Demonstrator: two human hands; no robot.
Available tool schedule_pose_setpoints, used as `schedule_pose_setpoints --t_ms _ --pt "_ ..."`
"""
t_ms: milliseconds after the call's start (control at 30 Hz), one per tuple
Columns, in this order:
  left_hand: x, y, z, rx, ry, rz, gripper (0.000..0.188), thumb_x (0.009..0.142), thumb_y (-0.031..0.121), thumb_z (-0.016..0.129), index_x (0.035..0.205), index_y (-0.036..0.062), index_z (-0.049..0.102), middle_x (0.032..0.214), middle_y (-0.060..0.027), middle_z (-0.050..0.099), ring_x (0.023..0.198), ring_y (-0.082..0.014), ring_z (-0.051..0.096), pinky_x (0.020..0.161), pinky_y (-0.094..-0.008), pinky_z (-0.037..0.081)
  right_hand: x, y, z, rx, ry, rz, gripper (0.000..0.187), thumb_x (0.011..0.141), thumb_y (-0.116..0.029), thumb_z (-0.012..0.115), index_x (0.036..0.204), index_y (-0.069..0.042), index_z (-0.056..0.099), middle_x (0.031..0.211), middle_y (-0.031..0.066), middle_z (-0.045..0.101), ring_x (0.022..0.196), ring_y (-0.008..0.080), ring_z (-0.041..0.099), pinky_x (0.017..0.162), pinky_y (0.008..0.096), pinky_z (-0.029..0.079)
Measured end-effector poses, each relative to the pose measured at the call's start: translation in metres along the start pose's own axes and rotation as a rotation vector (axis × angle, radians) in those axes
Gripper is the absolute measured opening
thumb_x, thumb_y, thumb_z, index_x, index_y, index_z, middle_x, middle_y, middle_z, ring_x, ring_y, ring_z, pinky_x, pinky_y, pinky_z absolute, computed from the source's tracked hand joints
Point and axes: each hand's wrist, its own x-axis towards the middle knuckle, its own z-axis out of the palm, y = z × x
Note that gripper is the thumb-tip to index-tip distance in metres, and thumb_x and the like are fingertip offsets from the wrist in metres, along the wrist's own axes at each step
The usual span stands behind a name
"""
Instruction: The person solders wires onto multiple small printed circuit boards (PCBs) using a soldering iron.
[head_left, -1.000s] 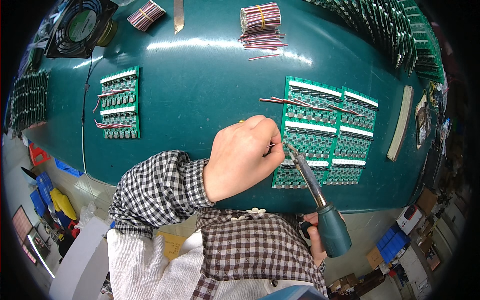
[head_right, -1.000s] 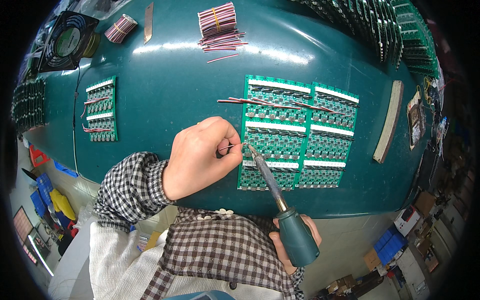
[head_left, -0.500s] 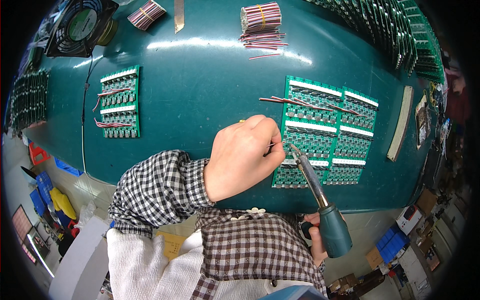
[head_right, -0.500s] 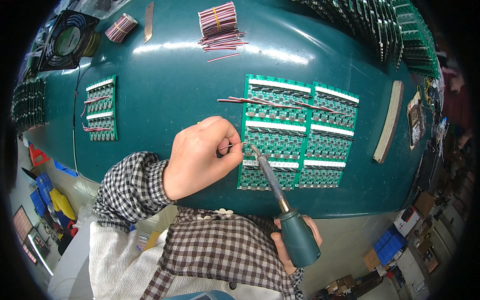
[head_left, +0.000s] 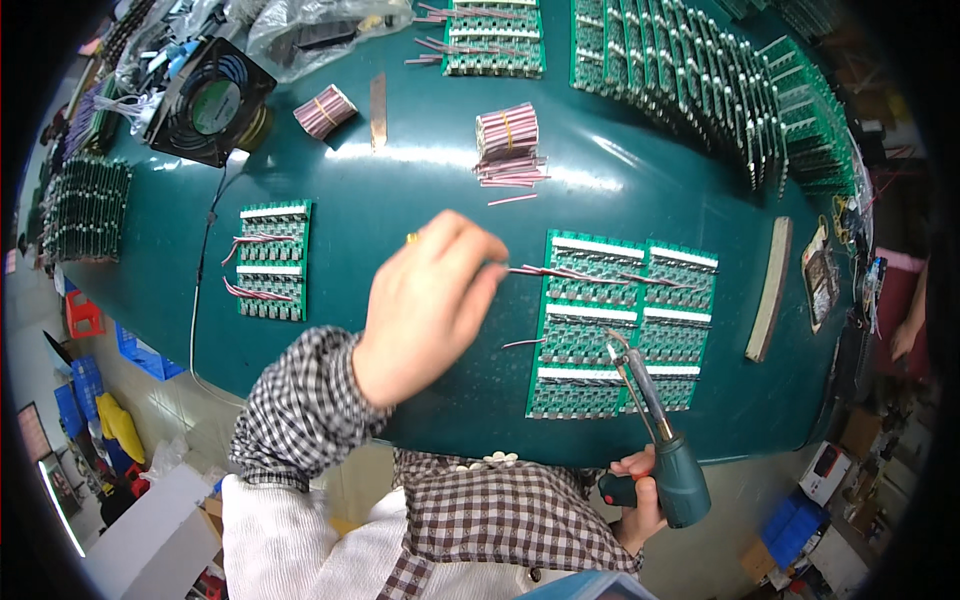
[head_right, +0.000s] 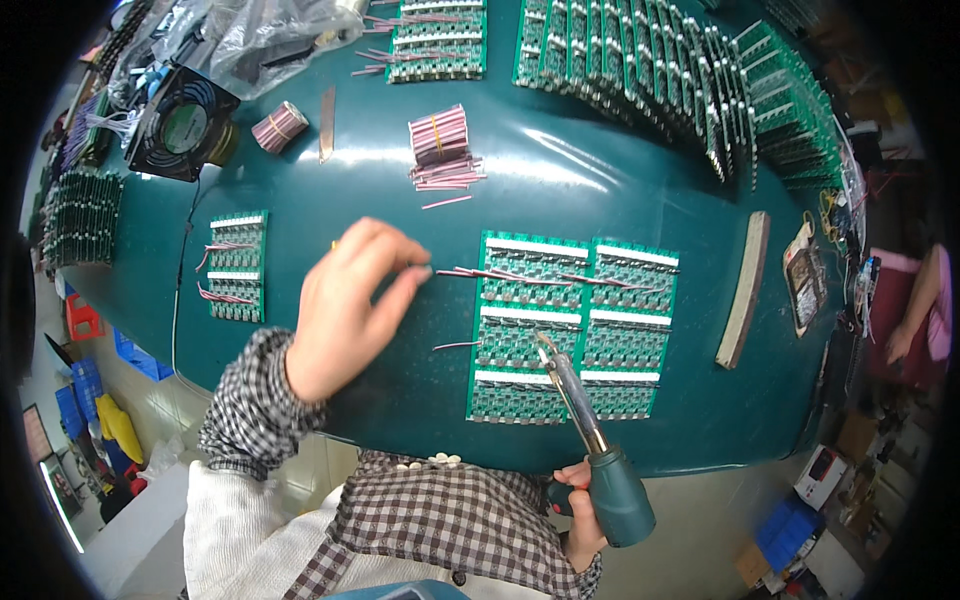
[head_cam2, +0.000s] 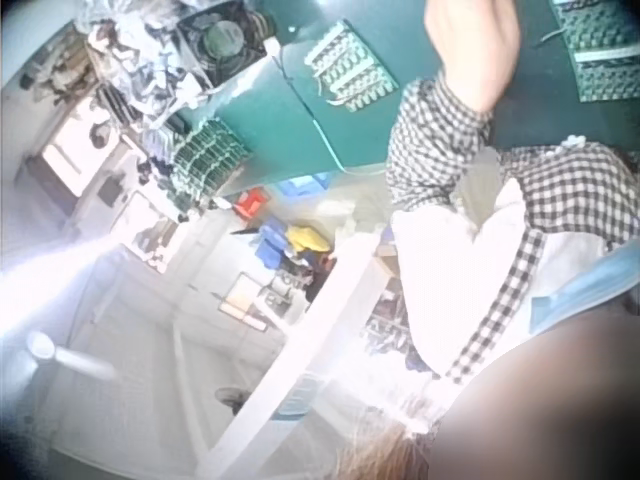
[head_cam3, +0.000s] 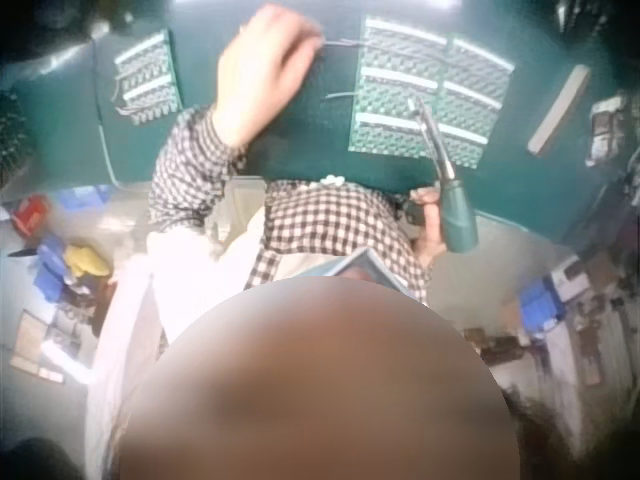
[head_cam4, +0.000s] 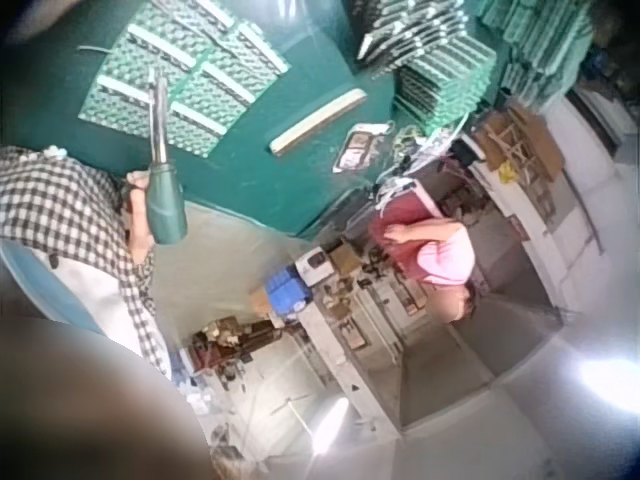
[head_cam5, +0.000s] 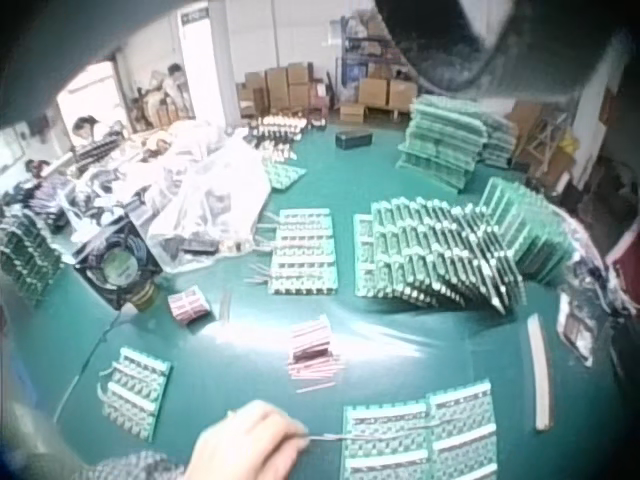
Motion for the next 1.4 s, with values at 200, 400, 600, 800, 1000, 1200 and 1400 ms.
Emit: schedule_pose_setpoints --t_ms 200,400,600,800,1000,1200,1400 --pt "0.038 -0.04 0.023 0.139 0.04 0.008 0.013 0.086 0.007 0.073 0.091 0.0049 0.061 0.09 -0.0096 0.061 0.082 -0.0314 0.063 0.071 -0.0411 0.05 0.003 -0.005 -0.002 0.049 0.001 0.006 0.045 0.095 -0.025 0.069 0.118 0.012 0.058 0.097 0.0177 0.062 0.085 0.0256 0.064 0.073 0.0381 0.062" --pt "0.027 -0.031 0.015 0.124 -0.099 -0.084 0.014 0.086 0.009 0.074 0.09 0.0045 0.061 0.089 -0.0105 0.06 0.083 -0.0321 0.062 0.072 -0.0423 0.049 0.004 -0.006 -0.005 0.031 0.03 0.037 0.046 0.095 -0.028 0.07 0.116 0.011 0.059 0.098 0.0177 0.062 0.087 0.0253 0.064 0.073 0.0381 0.063" --pt "0.034 -0.033 0.023 0.134 -0.087 0.016 0.016 0.087 0.01 0.074 0.093 0.003 0.061 0.092 -0.0128 0.059 0.089 -0.0337 0.061 0.075 -0.0438 0.048 0.005 -0.005 -0.008 0.048 -0.019 -0.011 0.044 0.095 -0.026 0.07 0.117 0.011 0.059 0.099 0.0178 0.063 0.087 0.0251 0.065 0.073 0.0378 0.063" --pt "0.015 -0.006 0.01 -0.011 -0.039 0.008 0.01 0.089 0.005 0.071 0.093 0.0033 0.062 0.087 -0.0121 0.062 0.079 -0.0327 0.065 0.069 -0.0403 0.053 0.002 0.0 -0.008 0.031 0.02 0.015 0.044 0.095 -0.024 0.069 0.119 0.012 0.058 0.099 0.0179 0.063 0.086 0.0259 0.065 0.072 0.0374 0.063" --pt "-0.032 0.036 0.013 0.111 -0.302 0.345 0.021 0.08 0.006 0.068 0.1 0.0052 0.066 0.091 -0.0066 0.06 0.073 -0.0203 0.064 0.063 -0.0315 0.053 0.006 0.001 -0.009 0.049 -0.045 -0.028 0.041 0.094 -0.025 0.07 0.11 0.012 0.06 0.099 0.02 0.063 0.087 0.027 0.065 0.075 0.0377 0.062" --pt "-0.046 0.022 0.027 0.08 -0.288 0.388 0.02 0.081 0.009 0.067 0.1 0.0049 0.066 0.087 -0.0068 0.056 0.071 -0.0204 0.061 0.063 -0.0321 0.052 0.004 0.002 -0.011 0.047 -0.047 -0.008 0.039 0.093 -0.023 0.071 0.108 0.011 0.061 0.099 0.0211 0.062 0.087 0.0273 0.066 0.074 0.0378 0.062" --pt "-0.034 0.028 0.027 -0.174 -0.212 0.14 0.014 0.084 0.004 0.074 0.097 0.0046 0.069 0.085 -0.0076 0.062 0.074 -0.0248 0.065 0.065 -0.0348 0.053 0.006 0.001 -0.012 0.021 -0.077 -0.024 0.037 0.093 -0.021 0.069 0.109 0.011 0.061 0.1 0.022 0.063 0.084 0.027 0.067 0.074 0.0374 0.062"
